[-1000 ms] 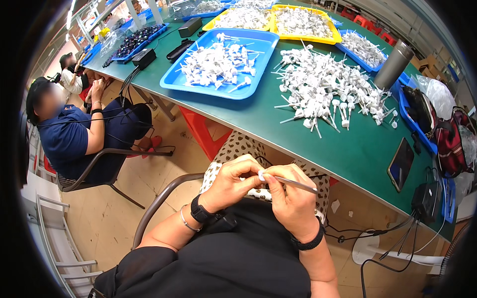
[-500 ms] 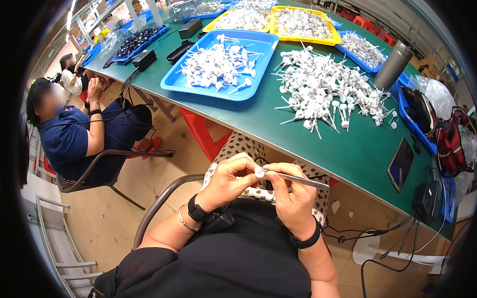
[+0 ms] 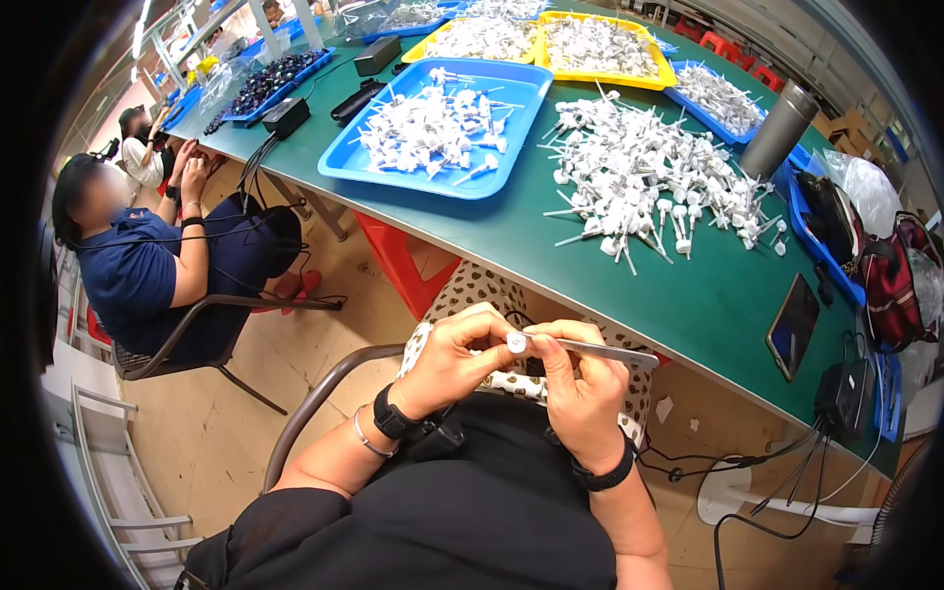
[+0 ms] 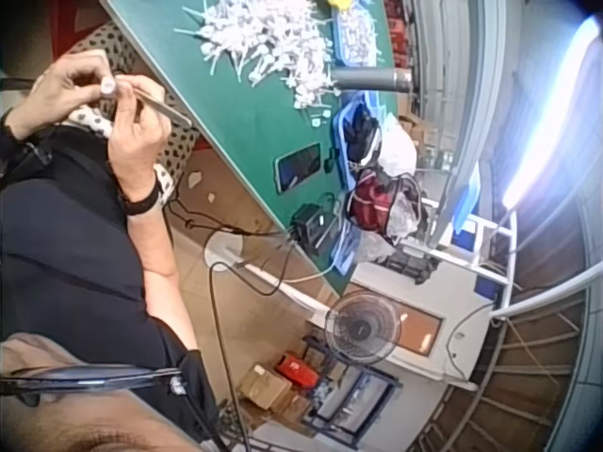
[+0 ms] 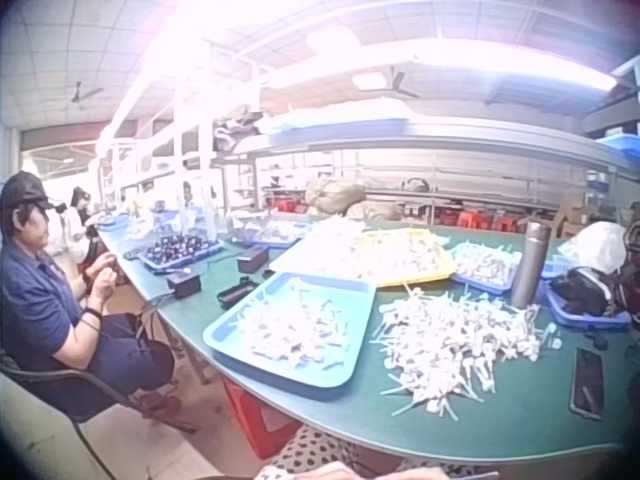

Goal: The person sits at a green workbench and uses tweezers to manipulate small white plastic components. They pick up individual pieces from a pile, adjust them with the tool, and place them into a blue tray. The process is repetitive and involves handling items one at a time.

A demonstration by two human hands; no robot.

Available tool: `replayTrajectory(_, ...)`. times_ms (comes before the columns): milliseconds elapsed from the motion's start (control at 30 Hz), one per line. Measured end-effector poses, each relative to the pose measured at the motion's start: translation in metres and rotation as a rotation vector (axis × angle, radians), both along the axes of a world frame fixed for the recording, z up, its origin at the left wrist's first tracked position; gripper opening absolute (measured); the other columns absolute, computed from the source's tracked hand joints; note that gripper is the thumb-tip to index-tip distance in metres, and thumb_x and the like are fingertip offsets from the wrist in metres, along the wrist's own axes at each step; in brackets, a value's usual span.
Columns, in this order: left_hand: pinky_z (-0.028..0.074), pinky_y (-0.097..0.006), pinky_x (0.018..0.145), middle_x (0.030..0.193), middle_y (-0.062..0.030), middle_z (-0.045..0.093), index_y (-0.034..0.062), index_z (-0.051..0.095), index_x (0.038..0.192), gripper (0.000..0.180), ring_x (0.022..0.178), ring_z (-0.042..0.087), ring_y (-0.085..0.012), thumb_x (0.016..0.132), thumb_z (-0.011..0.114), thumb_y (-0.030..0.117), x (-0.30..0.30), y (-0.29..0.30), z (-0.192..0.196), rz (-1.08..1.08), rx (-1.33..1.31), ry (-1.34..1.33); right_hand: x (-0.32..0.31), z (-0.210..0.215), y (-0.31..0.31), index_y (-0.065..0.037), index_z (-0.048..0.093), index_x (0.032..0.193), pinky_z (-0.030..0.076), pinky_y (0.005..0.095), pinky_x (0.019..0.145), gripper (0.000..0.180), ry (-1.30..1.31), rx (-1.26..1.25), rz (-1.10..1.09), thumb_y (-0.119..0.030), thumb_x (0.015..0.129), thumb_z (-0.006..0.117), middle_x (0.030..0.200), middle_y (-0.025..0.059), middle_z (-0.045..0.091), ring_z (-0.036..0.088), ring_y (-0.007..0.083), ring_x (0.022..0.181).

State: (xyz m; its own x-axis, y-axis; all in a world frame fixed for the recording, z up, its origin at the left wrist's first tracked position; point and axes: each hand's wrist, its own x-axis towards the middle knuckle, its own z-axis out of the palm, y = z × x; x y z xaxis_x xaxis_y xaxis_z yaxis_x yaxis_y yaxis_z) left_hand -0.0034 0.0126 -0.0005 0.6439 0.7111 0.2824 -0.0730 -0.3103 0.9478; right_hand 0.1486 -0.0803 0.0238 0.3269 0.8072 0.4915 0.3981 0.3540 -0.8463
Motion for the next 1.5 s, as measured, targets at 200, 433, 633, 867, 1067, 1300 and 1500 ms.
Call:
replayTrajectory(200, 0.05, -0.022, 0.061, 0.09, -0.0044, 0.064, -0.0011, 0.069, 0.095, 0.009, 0.072, 0.064, -0.008, 0.092, 0.073, 0.007, 0.001, 0.0, -0.002, -0.004, 0.001, 0.001, -0.002, -0.001, 0.001, 0.005, 0.064, 0.1, 0.057, 0.0279, 0.075, 0.009, 0.086, 0.006, -0.016, -0.004, 0.099, 0.062, 0.092, 0.0107, 0.071, 0.07, 0.0163, 0.081)
replayTrajectory(433, 0.051, -0.022, 0.061, 0.091, -0.0041, 0.064, -0.0016, 0.07, 0.095, 0.008, 0.073, 0.064, -0.0075, 0.092, 0.073, 0.005, 0.001, -0.002, -0.002, 0.015, -0.025, -0.006, -0.003, 0.003, 0.0, 0.005, 0.065, 0.099, 0.057, 0.0277, 0.072, 0.008, 0.122, 0.019, -0.033, -0.002, 0.098, 0.062, 0.09, 0.0109, 0.071, 0.071, 0.0166, 0.079)
replayTrajectory(633, 0.049, -0.023, 0.06, 0.087, -0.0039, 0.061, -0.0008, 0.069, 0.095, 0.007, 0.069, 0.061, -0.0087, 0.089, 0.072, 0.001, 0.005, -0.006, -0.003, 0.035, -0.039, -0.067, 0.002, 0.004, 0.0, 0.003, 0.066, 0.096, 0.054, 0.0297, 0.065, 0.005, -0.142, 0.056, -0.049, -0.003, 0.096, 0.065, 0.088, 0.0101, 0.07, 0.068, 0.0198, 0.072)
replayTrajectory(867, 0.054, -0.023, 0.063, 0.092, -0.0073, 0.064, -0.0022, 0.069, 0.095, 0.007, 0.074, 0.066, -0.0111, 0.09, 0.072, 0.002, 0.004, -0.004, -0.012, -0.037, 0.047, -0.031, 0.01, 0.013, -0.003, 0.003, 0.066, 0.093, 0.055, 0.0283, 0.067, 0.006, -0.014, -0.14, 0.055, -0.002, 0.096, 0.064, 0.087, 0.0083, 0.07, 0.069, 0.018, 0.072)
replayTrajectory(1067, 0.055, -0.023, 0.063, 0.092, -0.0067, 0.064, -0.0012, 0.069, 0.095, 0.005, 0.075, 0.067, -0.011, 0.09, 0.07, -0.003, 0.001, 0.003, 0.008, -0.047, 0.001, -0.092, 0.012, 0.025, -0.01, 0.006, 0.064, 0.099, 0.057, 0.0252, 0.073, 0.009, 0.14, 0.036, -0.016, -0.003, 0.097, 0.064, 0.096, 0.0121, 0.07, 0.07, 0.0153, 0.079)
replayTrajectory(1300, 0.056, -0.026, 0.07, 0.114, -0.0147, 0.068, -0.0028, 0.067, 0.109, 0.018, 0.08, 0.069, -0.0153, 0.092, 0.067, 0.003, -0.005, 0.107, 0.099, 0.428, 0.473, 0.063, 0.047, 0.039, -0.021, 0.004, 0.058, 0.108, 0.059, 0.0298, 0.08, 0.017, 0.368, 0.195, -0.124, -0.011, 0.101, 0.06, 0.098, 0.0138, 0.069, 0.069, 0.0161, 0.084)
replayTrajectory(1500, 0.041, -0.043, 0.11, 0.141, -0.0196, 0.054, 0.0039, 0.064, 0.126, 0.043, 0.131, 0.051, -0.0373, 0.085, 0.074, 0.011, 0.026, 0.149, 0.105, 0.491, 0.968, 0.397, 0.064, 0.048, -0.03, 0.003, 0.06, 0.106, 0.06, 0.0314, 0.077, 0.019, 0.328, 0.278, -0.238, -0.015, 0.102, 0.061, 0.097, 0.0136, 0.07, 0.068, 0.0159, 0.083)
